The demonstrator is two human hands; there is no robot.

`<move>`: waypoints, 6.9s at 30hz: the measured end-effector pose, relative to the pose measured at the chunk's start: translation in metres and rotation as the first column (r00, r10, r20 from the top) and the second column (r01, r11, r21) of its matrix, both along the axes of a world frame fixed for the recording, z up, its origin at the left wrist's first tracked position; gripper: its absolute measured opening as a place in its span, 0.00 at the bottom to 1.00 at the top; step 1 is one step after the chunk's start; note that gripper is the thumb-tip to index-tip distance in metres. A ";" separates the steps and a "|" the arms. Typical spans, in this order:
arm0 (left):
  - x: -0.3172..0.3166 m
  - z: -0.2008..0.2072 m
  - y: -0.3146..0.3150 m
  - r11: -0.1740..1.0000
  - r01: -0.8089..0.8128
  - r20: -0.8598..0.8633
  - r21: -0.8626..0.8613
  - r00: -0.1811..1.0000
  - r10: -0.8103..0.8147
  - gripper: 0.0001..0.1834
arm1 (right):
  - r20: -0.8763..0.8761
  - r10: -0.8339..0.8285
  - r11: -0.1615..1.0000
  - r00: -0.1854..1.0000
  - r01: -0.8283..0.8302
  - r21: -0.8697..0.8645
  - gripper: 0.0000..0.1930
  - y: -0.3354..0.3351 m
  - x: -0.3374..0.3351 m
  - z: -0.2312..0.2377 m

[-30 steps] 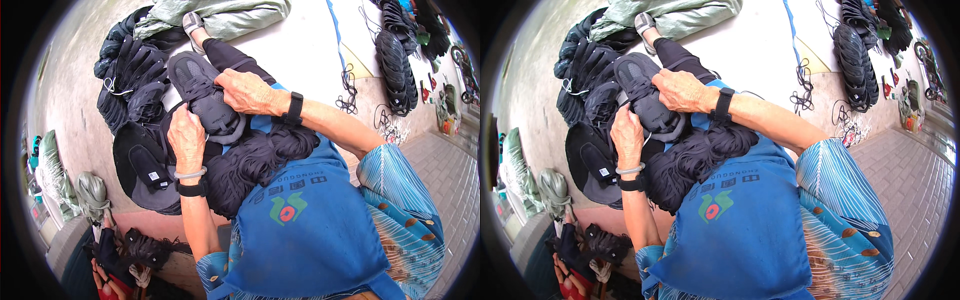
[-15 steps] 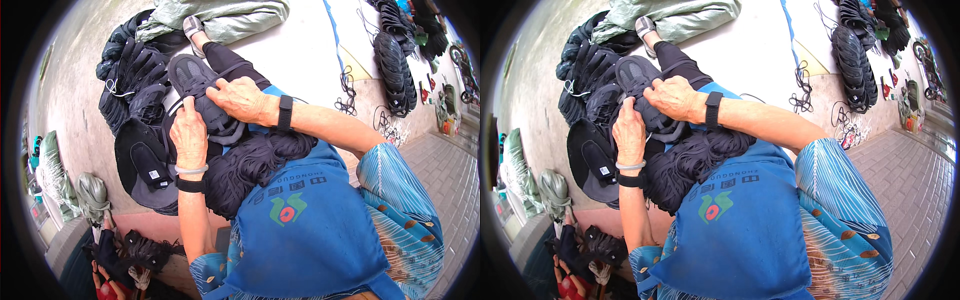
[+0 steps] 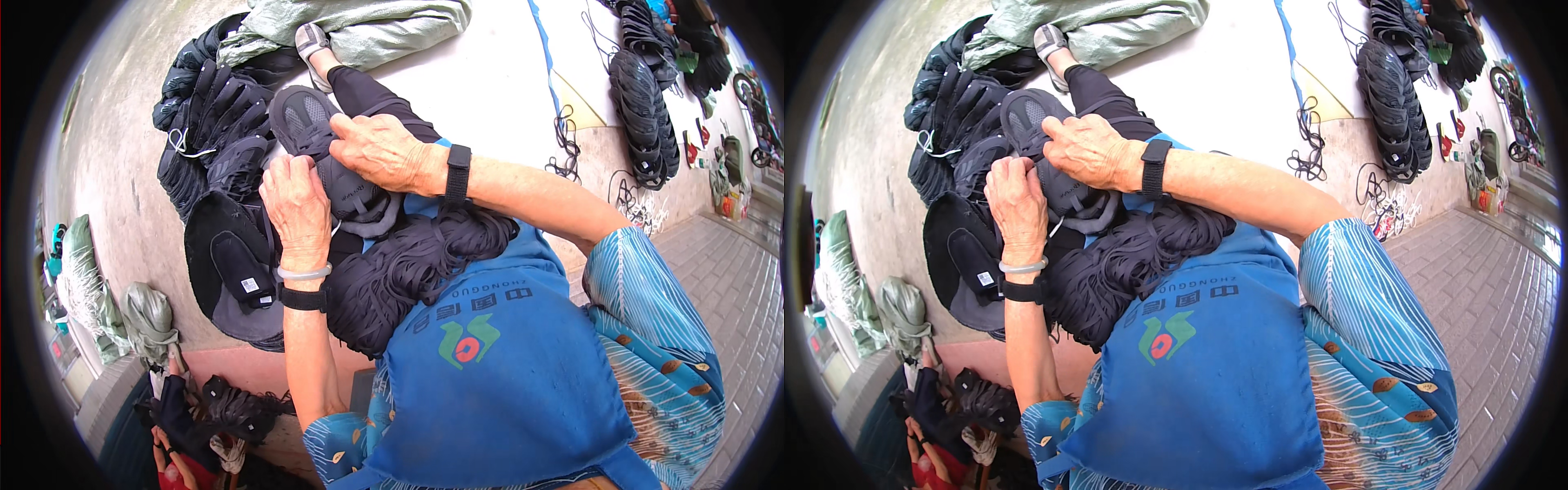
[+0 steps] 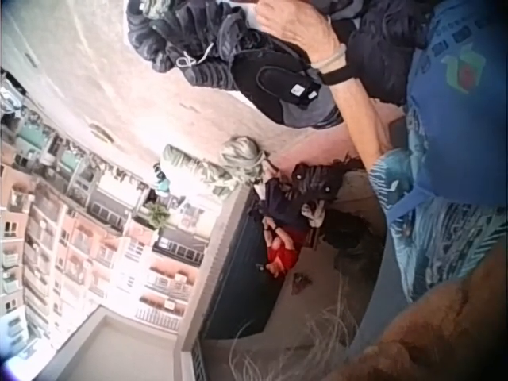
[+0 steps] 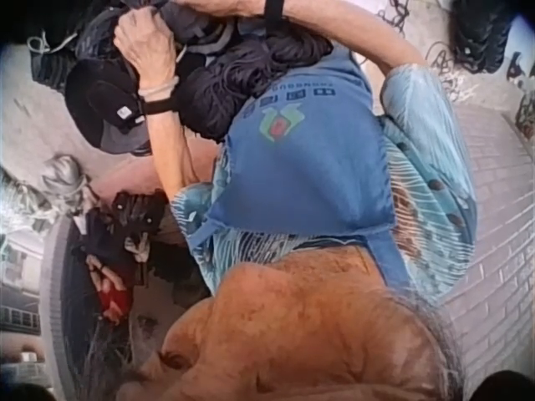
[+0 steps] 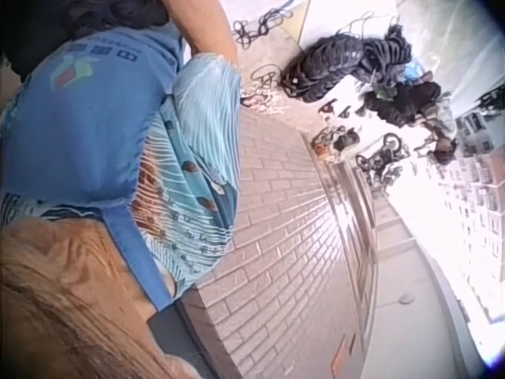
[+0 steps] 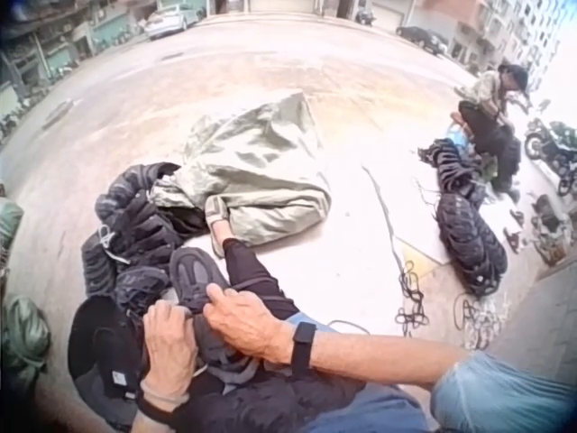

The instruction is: Insert and thread laces through the eyelets of black sneakers.

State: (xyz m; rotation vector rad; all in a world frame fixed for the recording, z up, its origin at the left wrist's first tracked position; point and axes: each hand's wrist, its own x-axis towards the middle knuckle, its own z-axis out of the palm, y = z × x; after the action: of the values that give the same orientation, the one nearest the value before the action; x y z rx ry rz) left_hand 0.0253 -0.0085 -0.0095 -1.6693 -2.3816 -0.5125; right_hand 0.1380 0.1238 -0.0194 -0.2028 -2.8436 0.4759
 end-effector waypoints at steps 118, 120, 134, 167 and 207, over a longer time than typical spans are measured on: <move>0.009 -0.006 -0.023 0.937 -0.326 0.679 -0.124 0.661 0.319 0.12 | 0.336 0.374 0.267 0.864 0.247 -0.931 0.15 0.017 0.087 0.052; 0.013 -0.005 -0.019 0.954 -0.265 0.614 -0.143 0.732 0.295 0.14 | 0.319 0.220 0.538 0.922 0.158 -0.828 0.16 -0.005 0.082 0.035; 0.014 -0.004 -0.021 0.958 -0.279 0.418 0.071 0.880 0.226 0.11 | 0.320 0.140 0.856 0.937 0.048 -0.516 0.14 -0.014 0.063 0.029; 0.035 0.017 -0.064 0.970 -0.051 0.947 -0.237 0.210 0.242 0.11 | -0.026 -0.073 0.964 0.997 0.064 -0.256 0.13 -0.002 0.000 -0.010; 0.070 0.061 -0.075 0.978 0.020 0.966 -0.208 0.162 0.202 0.16 | 0.024 -0.080 0.982 0.997 0.083 -0.167 0.26 -0.016 0.014 0.009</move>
State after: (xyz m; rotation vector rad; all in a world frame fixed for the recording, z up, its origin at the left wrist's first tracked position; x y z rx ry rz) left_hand 0.0956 -0.0835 0.0513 -1.3053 -3.4044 -1.9875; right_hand 0.1525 0.1075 -0.0104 -0.3542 -2.7983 0.7006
